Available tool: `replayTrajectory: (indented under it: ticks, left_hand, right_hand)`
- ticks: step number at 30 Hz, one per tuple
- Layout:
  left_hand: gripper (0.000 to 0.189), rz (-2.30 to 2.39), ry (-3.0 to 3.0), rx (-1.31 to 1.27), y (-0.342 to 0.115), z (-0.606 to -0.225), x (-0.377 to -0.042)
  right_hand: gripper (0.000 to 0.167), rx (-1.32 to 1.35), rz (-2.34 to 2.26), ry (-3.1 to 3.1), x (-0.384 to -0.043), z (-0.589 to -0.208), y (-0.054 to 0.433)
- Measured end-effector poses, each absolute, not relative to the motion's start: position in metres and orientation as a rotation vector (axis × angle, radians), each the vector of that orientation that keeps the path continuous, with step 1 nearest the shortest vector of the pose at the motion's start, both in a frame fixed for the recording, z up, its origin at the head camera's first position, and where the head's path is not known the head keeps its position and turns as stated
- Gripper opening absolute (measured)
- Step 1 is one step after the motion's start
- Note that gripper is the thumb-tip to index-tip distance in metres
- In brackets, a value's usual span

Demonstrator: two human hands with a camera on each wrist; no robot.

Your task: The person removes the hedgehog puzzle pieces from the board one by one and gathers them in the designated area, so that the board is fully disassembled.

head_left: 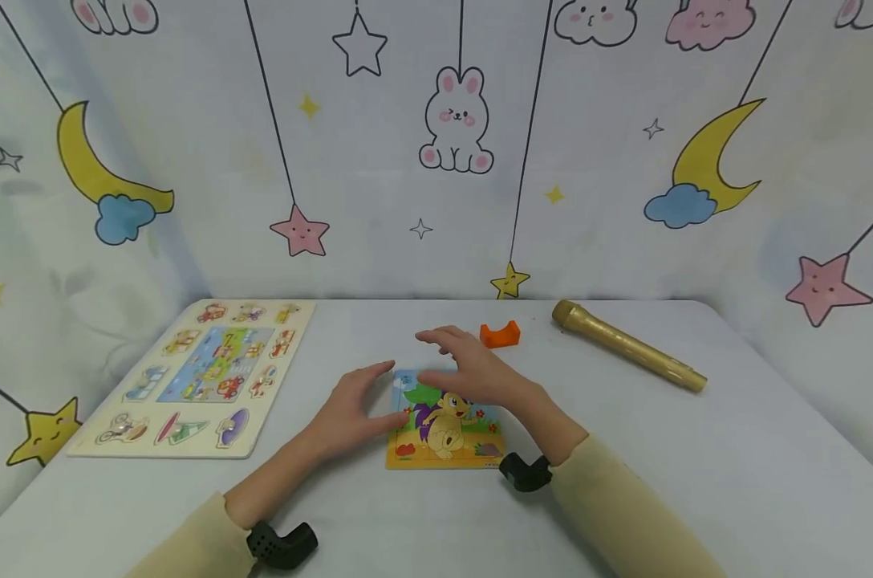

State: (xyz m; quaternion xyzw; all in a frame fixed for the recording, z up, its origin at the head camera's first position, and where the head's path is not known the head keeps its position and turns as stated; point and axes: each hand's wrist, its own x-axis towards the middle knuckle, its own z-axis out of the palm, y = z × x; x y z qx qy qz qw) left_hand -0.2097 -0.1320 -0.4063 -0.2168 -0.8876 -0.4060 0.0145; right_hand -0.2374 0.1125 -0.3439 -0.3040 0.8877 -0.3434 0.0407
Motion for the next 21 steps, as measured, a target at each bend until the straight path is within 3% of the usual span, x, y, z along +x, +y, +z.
replayTrajectory:
  ticks: [21]
  left_hand:
    - [0.073, -1.021, -2.803, -0.789, -0.135, -0.406, -0.207]
  right_hand:
    - [0.049, -0.770, -1.088, 2.576, -0.242, -0.365, 0.102]
